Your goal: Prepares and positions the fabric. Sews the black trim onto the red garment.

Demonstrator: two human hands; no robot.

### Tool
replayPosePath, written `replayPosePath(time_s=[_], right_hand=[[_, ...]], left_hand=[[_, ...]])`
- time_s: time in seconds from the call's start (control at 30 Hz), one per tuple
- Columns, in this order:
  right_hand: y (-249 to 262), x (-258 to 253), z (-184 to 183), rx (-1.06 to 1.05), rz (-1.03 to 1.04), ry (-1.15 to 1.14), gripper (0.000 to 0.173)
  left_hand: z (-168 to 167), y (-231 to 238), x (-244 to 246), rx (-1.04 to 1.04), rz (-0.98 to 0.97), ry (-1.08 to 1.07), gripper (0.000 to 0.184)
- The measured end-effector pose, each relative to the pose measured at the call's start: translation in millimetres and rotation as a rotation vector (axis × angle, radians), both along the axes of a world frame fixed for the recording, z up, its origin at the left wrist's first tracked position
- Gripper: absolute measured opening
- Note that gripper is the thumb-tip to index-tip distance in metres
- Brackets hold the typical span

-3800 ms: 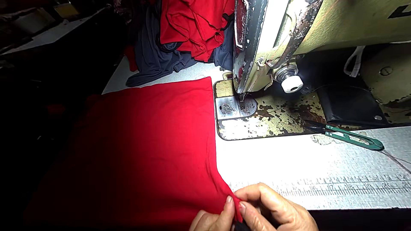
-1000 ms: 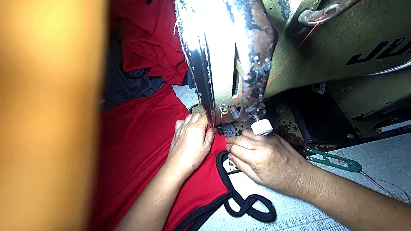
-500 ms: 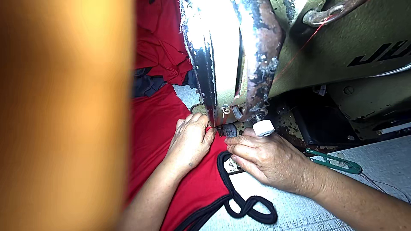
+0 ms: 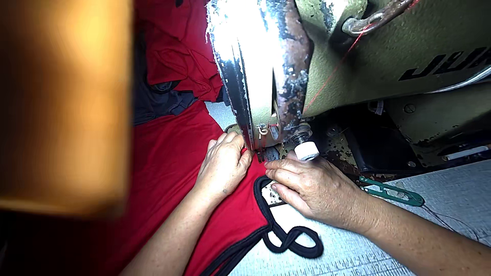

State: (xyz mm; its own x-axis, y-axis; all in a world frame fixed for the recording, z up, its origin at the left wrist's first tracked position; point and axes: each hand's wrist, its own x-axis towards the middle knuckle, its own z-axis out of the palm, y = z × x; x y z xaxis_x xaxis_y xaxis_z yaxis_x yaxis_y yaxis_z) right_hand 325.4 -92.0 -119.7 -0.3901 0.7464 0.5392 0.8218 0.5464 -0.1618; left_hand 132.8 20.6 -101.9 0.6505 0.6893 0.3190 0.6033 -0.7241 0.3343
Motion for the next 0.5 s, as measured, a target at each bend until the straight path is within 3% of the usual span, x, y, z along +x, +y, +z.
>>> replayPosePath(time_s=[0.13, 0.23, 0.33, 0.4, 0.5], right_hand=[[0.2, 0.4, 0.5, -0.006, 0.002, -0.01, 0.031], [-0.6, -0.1, 1.2, -0.023, 0.002, 0.007, 0.03], [-1.0, -2.2, 2.4, -0.038, -0.002, 0.021, 0.03], [-1.9, -5.6, 2.3, -0.05, -0.007, 0.033, 0.03], [-2.6, -10.0, 1.1, -0.04, -0.016, 0.033, 0.03]], left_hand=[[10.9, -21.3, -6.8, 0.16, 0.128, 0.055, 0.021], [26.1, -70.5, -27.5, 0.12, 0.298, 0.209, 0.056], [24.3, -97.6, -45.5, -0.176, 0.434, 0.358, 0.093], [2.0, -75.9, -60.5, -0.052, 0.42, 0.335, 0.1], [-2.8, -13.0, -85.3, 0.038, 0.163, 0.316, 0.097]])
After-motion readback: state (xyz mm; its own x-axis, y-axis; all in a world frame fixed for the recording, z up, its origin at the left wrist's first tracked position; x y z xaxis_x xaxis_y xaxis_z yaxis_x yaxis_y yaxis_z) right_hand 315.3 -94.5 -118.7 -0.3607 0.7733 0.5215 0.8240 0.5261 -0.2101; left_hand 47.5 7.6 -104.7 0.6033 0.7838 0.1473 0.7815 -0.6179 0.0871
